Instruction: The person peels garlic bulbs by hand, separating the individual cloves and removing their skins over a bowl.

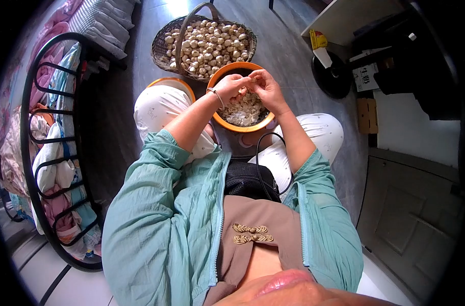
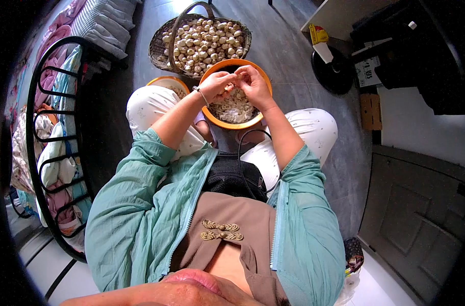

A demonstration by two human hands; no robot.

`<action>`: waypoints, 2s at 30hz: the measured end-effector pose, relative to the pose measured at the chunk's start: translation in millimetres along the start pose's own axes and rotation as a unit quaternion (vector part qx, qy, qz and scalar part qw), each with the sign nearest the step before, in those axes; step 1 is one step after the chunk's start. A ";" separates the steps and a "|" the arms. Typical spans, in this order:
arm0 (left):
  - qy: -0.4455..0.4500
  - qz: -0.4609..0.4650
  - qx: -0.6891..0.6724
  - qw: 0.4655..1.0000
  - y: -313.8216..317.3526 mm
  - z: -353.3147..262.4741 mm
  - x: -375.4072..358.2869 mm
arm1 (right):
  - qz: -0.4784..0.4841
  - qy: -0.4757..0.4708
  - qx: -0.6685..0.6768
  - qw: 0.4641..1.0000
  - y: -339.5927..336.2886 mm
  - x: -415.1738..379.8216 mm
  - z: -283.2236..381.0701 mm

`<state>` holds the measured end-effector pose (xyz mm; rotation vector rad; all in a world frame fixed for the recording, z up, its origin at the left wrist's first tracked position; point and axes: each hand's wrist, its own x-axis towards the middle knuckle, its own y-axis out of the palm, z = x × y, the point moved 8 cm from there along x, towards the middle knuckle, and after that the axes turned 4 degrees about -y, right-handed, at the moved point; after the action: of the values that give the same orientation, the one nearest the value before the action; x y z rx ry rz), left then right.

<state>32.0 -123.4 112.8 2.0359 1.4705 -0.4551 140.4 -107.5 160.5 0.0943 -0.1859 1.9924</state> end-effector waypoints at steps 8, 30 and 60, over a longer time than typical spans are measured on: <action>0.059 0.005 0.057 0.997 2.3 -5.7 -0.7 | -0.007 0.008 -0.022 1.000 -1.4 -2.4 3.0; 0.036 -0.021 -0.041 0.998 -4.0 -6.4 -0.9 | -0.079 0.166 0.183 0.966 -15.1 -8.0 -27.0; 0.052 -0.044 -0.027 0.997 -10.6 -9.9 -0.6 | -0.106 0.220 0.287 0.926 -10.2 -12.0 -29.5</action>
<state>21.3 -115.2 118.1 1.9840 1.6232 -0.3441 155.2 -109.0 130.5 0.0360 0.6752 1.7439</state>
